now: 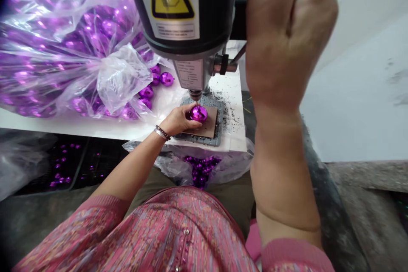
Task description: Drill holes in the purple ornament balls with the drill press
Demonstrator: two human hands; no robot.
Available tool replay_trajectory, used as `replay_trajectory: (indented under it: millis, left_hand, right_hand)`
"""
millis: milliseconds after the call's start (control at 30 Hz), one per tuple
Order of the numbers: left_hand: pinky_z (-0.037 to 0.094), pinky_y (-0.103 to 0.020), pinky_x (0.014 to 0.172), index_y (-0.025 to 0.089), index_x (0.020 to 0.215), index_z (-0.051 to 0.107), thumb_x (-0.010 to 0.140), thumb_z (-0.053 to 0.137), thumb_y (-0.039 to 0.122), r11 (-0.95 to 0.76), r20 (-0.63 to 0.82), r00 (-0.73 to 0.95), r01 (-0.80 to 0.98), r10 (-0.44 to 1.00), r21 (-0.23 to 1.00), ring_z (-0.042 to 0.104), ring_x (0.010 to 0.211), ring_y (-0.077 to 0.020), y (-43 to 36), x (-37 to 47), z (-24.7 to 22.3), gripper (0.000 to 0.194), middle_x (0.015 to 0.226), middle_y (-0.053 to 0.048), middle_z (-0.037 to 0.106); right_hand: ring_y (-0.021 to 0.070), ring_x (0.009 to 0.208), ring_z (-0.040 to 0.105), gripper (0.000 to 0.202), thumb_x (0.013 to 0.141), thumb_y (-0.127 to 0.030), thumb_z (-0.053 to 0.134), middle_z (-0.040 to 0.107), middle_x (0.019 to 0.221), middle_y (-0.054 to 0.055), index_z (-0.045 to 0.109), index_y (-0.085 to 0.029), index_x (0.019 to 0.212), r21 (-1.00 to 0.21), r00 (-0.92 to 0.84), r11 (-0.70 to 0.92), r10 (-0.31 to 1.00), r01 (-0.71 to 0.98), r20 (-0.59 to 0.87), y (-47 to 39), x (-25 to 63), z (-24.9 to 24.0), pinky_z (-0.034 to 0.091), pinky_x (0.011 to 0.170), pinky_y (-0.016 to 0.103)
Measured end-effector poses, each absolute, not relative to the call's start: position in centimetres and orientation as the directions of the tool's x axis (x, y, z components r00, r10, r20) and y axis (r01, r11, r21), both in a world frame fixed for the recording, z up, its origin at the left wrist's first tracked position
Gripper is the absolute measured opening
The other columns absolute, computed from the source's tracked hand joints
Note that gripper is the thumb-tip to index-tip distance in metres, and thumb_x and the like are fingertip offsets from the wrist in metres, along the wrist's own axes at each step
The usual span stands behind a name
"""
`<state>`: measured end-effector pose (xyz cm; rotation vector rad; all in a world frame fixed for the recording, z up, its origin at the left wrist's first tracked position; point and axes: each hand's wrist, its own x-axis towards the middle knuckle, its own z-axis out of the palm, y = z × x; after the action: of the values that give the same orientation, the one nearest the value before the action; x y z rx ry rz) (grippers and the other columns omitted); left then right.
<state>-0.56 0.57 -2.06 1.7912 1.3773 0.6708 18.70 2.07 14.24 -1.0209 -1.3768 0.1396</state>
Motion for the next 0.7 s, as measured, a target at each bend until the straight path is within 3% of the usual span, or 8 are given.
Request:
replay_trajectory:
  millis: [67, 200, 333, 533, 700]
  left_hand:
    - [0.053, -0.033, 0.097, 0.020, 0.131, 0.068, 0.067, 0.082, 0.027, -0.142, -0.030, 0.288, 0.557, 0.957, 0.818, 0.069, 0.102, -0.0215, 0.6, -0.6, -2.3, 0.066, 0.110, -0.003, 0.076]
    - [0.053, -0.035, 0.098, 0.019, 0.132, 0.067, 0.068, 0.082, 0.029, -0.142, -0.034, 0.295, 0.556, 0.955, 0.819, 0.069, 0.102, -0.0221, 0.7, -0.7, -2.5, 0.067, 0.111, -0.004, 0.076]
    - [0.053, -0.032, 0.096, 0.018, 0.134, 0.066, 0.069, 0.082, 0.026, -0.128, -0.040, 0.290, 0.535, 0.956, 0.835, 0.069, 0.102, -0.0207, 0.5, -0.6, -2.5, 0.067, 0.112, -0.003, 0.076]
    - [0.052, -0.029, 0.098, 0.018, 0.137, 0.064, 0.070, 0.082, 0.024, -0.127, -0.040, 0.293, 0.528, 0.955, 0.839, 0.068, 0.107, -0.0194, 0.4, -0.7, -2.5, 0.069, 0.117, -0.002, 0.075]
    - [0.051, -0.031, 0.100, 0.019, 0.138, 0.063, 0.071, 0.081, 0.024, -0.130, -0.038, 0.300, 0.520, 0.953, 0.844, 0.068, 0.107, -0.0195, 0.4, -0.7, -2.8, 0.070, 0.118, -0.002, 0.075]
  right_hand:
    - [0.0035, 0.067, 0.038, 0.026, 0.094, -0.033, 0.044, 0.038, 0.074, -0.001, 0.036, -0.018, 0.073, -0.584, 0.212, 0.601, 0.576, 0.545, 0.790, -0.2, 18.8, 13.1, 0.040, 0.074, 0.025]
    - [0.0035, 0.066, 0.038, 0.011, 0.084, -0.018, 0.047, 0.039, 0.071, -0.001, 0.043, -0.017, 0.074, -0.423, 0.113, 0.624, 0.473, 0.657, 0.873, -3.1, 19.2, 10.2, 0.035, 0.062, 0.022]
    - [0.0010, 0.065, 0.041, 0.007, 0.086, -0.017, 0.047, 0.047, 0.073, -0.002, 0.052, -0.016, 0.081, -0.352, 0.101, 0.649, 0.391, 0.675, 0.915, -3.4, 19.1, 7.7, 0.036, 0.059, 0.018]
    - [-0.0030, 0.071, 0.043, 0.008, 0.090, -0.015, 0.047, 0.046, 0.076, -0.003, 0.052, -0.012, 0.083, -0.258, 0.076, 0.644, 0.297, 0.720, 0.952, -3.1, 18.9, 6.1, 0.036, 0.067, 0.015]
    - [-0.0009, 0.071, 0.045, 0.016, 0.095, -0.020, 0.042, 0.045, 0.075, -0.002, 0.051, -0.012, 0.084, -0.231, 0.087, 0.674, 0.241, 0.701, 0.967, -2.6, 19.0, 4.8, 0.037, 0.068, 0.018]
